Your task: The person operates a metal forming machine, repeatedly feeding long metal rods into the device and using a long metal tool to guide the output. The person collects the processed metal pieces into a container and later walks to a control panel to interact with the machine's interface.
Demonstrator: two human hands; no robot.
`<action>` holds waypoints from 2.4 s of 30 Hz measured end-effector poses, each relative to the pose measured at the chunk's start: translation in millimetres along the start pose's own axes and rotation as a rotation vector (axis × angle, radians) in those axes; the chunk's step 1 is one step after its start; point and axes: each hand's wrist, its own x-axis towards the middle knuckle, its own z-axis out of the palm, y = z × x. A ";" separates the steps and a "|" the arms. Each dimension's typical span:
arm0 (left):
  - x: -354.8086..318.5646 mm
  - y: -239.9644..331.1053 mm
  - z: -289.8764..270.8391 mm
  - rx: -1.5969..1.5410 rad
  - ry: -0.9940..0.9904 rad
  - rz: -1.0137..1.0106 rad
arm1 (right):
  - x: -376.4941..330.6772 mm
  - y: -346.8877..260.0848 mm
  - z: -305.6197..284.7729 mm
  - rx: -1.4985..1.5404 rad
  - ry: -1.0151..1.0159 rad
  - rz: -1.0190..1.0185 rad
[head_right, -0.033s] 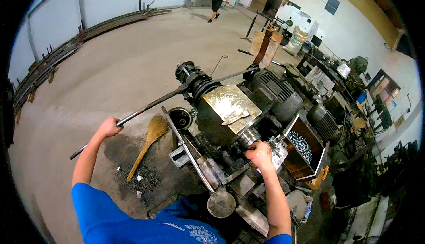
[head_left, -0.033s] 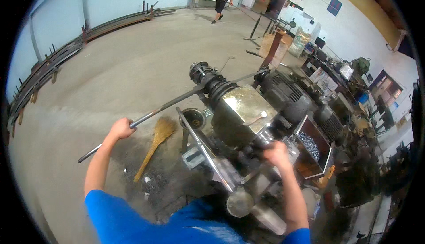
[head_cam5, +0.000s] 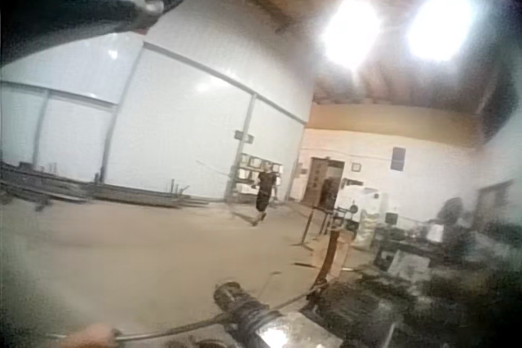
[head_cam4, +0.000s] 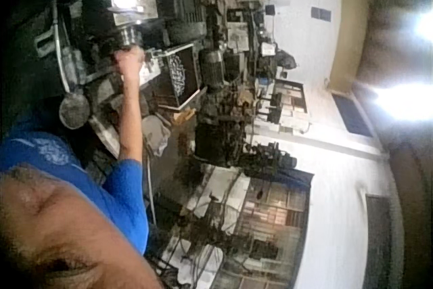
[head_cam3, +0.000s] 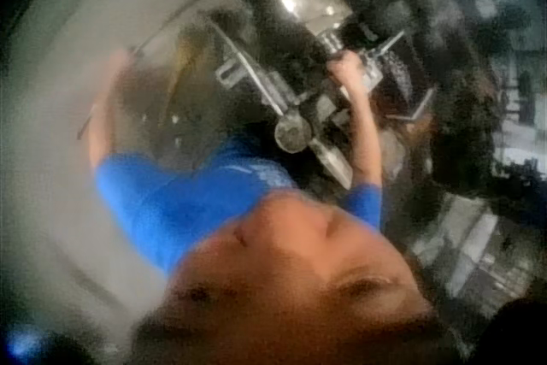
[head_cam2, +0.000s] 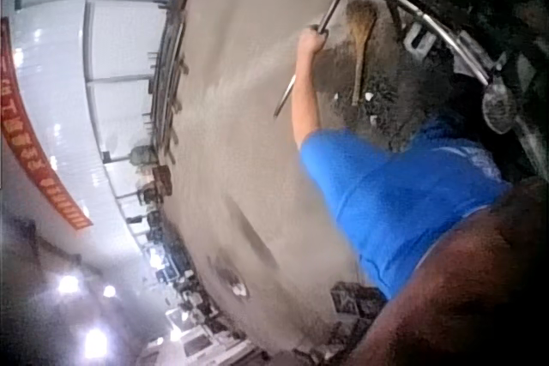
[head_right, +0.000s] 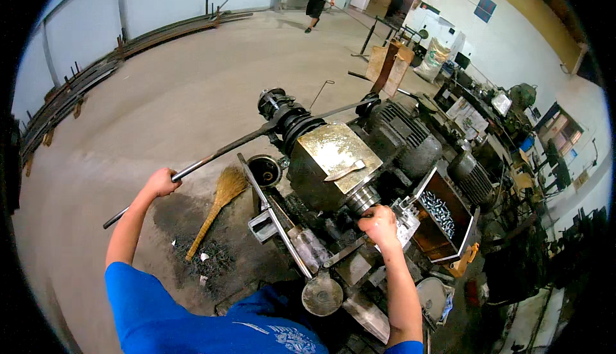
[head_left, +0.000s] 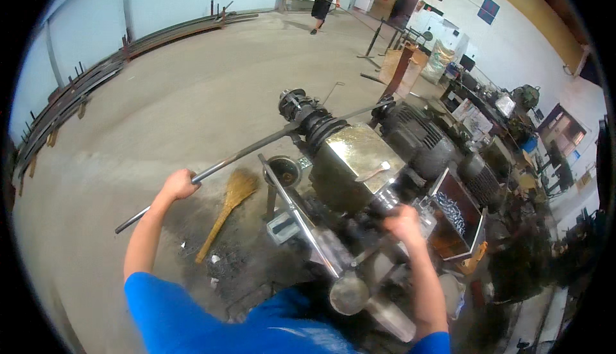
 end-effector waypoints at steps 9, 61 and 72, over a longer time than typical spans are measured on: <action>-0.9 2.0 1.0 0.049 0.031 -0.016 | -4.0 -12.2 -5.9 0.018 0.034 0.011; -79.0 76.3 51.4 -0.054 -0.025 0.094 | -7.6 -20.3 -10.5 0.016 0.070 -0.075; -76.5 68.9 58.6 -0.103 -0.039 0.097 | -4.8 -15.4 -4.7 0.008 0.102 -0.084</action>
